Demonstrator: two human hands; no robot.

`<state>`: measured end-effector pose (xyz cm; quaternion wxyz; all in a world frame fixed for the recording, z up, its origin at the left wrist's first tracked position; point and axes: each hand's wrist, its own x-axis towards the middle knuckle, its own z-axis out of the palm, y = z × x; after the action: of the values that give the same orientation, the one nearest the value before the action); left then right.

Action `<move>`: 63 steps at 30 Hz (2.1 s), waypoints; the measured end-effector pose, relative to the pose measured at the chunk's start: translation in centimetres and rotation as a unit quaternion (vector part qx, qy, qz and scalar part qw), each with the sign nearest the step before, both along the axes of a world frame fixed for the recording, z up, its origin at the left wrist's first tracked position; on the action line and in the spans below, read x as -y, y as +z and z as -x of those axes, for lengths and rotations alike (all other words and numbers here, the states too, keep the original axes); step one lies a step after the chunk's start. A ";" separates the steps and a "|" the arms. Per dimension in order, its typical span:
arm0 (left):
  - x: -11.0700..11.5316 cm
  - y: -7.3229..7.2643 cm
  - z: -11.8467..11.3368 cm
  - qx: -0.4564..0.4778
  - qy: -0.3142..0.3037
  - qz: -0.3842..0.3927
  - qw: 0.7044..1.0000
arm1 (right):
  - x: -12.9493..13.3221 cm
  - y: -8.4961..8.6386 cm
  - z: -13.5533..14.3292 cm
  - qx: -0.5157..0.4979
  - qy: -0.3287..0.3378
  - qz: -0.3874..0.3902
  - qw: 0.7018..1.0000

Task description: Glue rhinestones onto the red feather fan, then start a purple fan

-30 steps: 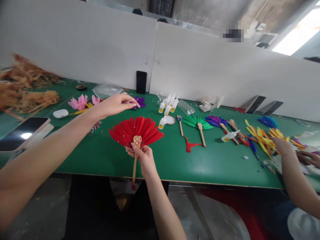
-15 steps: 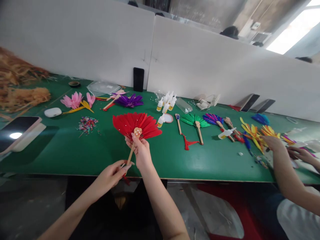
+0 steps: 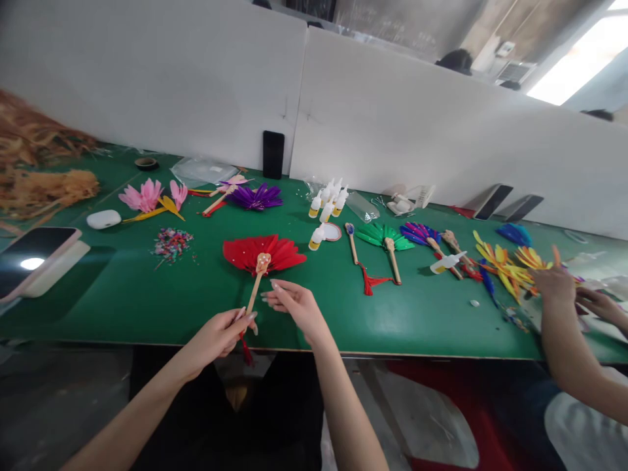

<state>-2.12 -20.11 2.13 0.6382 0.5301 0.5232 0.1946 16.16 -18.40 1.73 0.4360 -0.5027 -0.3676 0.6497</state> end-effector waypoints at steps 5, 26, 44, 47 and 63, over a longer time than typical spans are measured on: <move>1.1 0.8 0.5 -0.061 -0.051 -0.021 0.997 | 0.4 2.1 -3.3 0.159 -0.004 -0.072 0.985; -17.5 7.2 -4.5 -0.130 0.112 -0.390 0.905 | -15.5 -4.6 -13.3 0.338 -0.452 -0.238 0.790; -30.2 -0.3 -23.5 -0.088 -0.260 -0.358 0.893 | -18.4 -6.8 -15.8 0.270 -0.456 -0.166 0.832; -30.4 -0.6 -24.2 -0.107 -0.276 -0.357 0.886 | -18.3 -6.5 -15.7 0.261 -0.465 -0.161 0.831; -30.5 -0.3 -25.4 -0.152 -0.344 -0.387 0.842 | -18.6 -7.2 -16.1 0.289 -0.481 -0.145 0.815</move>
<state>23.27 10.43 1.88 0.3197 0.9027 0.2804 0.0663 32.27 0.23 -5.50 0.6348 -0.7108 -0.2777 0.1214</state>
